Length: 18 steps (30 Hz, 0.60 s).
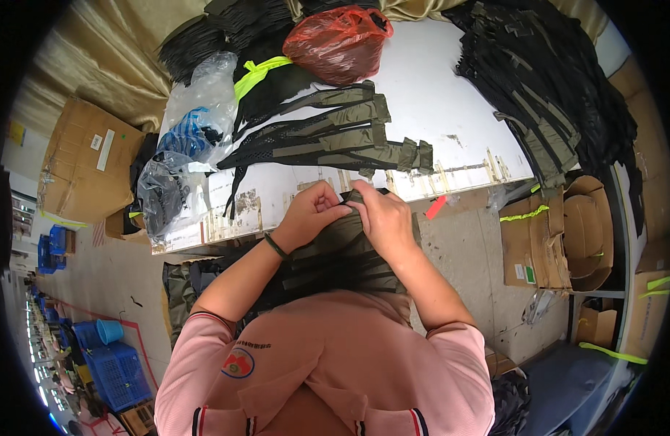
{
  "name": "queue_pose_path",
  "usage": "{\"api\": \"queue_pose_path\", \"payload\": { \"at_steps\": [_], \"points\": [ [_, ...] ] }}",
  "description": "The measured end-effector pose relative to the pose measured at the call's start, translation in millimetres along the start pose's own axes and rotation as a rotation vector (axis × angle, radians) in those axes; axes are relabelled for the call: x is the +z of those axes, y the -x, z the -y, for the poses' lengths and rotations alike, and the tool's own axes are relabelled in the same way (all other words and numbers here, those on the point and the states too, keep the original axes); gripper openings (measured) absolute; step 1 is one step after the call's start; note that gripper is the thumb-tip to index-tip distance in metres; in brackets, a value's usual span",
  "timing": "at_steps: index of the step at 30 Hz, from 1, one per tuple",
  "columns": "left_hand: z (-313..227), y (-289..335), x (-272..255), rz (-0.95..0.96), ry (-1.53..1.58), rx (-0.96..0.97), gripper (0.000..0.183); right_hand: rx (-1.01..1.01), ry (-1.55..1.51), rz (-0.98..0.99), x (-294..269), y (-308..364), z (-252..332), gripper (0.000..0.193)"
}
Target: Inspecting and organizing green textile straps and buckles on a workbench in a factory.
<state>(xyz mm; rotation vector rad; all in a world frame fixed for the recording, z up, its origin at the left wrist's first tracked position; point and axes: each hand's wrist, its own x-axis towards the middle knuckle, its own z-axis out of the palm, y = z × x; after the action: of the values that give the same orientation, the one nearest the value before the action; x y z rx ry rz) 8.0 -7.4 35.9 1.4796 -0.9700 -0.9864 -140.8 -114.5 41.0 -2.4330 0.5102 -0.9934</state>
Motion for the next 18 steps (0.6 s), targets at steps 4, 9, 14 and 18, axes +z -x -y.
{"api": "queue_pose_path", "payload": {
  "at_steps": [4, 9, 14, 18],
  "points": [
    [-10.8, 9.8, 5.4, -0.058, -0.198, 0.057, 0.02, -0.223, 0.109, -0.076, -4.6, -12.0, 1.3, 0.017],
    [-17.0, 29.4, 18.8, -0.092, -0.456, 0.303, 0.019, -0.15, 0.078, -0.212, 2.4, -16.2, -8.4, 0.011],
    [-17.6, 34.4, 18.4, -0.051, -0.491, 0.262, 0.02, 0.872, -1.134, 0.043, 24.0, 7.7, -18.7, 0.019],
    [-18.7, 34.5, 16.7, 0.008, -0.493, 0.206, 0.017, 0.84, -1.227, 0.167, 32.5, 21.0, -4.4, 0.017]
  ]
}}
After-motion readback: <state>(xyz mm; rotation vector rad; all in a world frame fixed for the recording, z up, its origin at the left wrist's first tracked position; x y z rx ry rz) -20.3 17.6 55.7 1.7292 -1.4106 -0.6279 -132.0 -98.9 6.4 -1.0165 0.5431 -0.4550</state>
